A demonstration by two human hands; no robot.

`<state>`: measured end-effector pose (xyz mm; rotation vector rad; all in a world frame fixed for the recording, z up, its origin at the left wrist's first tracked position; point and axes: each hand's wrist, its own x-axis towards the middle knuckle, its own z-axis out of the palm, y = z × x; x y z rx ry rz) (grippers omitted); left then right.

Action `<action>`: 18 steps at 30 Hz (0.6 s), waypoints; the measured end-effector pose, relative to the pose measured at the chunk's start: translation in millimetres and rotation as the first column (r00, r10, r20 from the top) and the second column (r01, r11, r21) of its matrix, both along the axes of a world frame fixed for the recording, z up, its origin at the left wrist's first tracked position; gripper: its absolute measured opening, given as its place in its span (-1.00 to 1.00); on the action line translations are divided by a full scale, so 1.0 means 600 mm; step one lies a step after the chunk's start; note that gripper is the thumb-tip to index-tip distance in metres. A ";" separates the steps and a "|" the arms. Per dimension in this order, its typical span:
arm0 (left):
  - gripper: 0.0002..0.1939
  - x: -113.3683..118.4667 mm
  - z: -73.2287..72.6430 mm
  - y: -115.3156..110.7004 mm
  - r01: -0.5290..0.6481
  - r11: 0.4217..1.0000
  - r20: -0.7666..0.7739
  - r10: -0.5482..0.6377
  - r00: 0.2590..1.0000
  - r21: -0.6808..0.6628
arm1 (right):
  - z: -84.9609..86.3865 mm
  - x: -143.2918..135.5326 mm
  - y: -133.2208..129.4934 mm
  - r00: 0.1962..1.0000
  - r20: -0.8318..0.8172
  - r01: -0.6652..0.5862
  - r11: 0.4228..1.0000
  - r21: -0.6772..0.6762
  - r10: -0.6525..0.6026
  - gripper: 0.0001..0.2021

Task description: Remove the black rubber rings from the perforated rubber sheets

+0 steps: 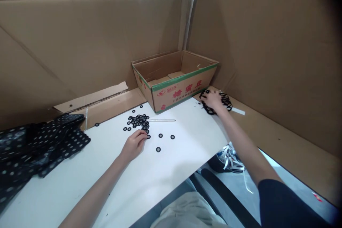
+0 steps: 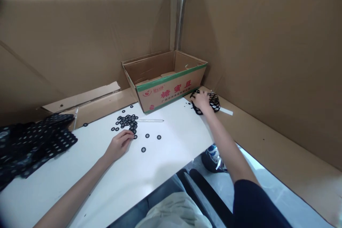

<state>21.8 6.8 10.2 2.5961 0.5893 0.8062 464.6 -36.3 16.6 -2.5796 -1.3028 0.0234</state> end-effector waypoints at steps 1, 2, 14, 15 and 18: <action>-0.84 0.000 0.001 0.000 -0.004 1.000 0.000 0.004 1.000 -0.004 | 0.002 0.024 -0.004 0.996 -0.010 0.084 0.991 -0.101 -0.086 -0.63; -0.84 0.000 0.001 0.000 -0.009 1.000 -0.002 0.009 1.000 -0.009 | 0.005 0.043 -0.010 0.985 -0.026 0.160 0.968 -0.195 -0.168 -0.58; -0.82 0.000 -0.001 0.000 -0.035 0.999 -0.020 0.034 0.999 -0.040 | 0.004 0.120 -0.005 0.963 0.128 0.251 0.959 -0.130 -0.235 -0.58; -0.82 0.000 0.000 -0.001 -0.038 0.999 -0.022 0.037 0.999 -0.038 | 0.003 0.134 0.003 0.970 0.110 0.231 0.967 -0.111 -0.219 -0.58; -0.81 0.000 0.003 -0.002 -0.039 0.998 -0.029 0.038 0.999 -0.042 | 0.003 0.174 0.020 0.984 -0.011 0.175 0.973 -0.149 -0.178 -0.56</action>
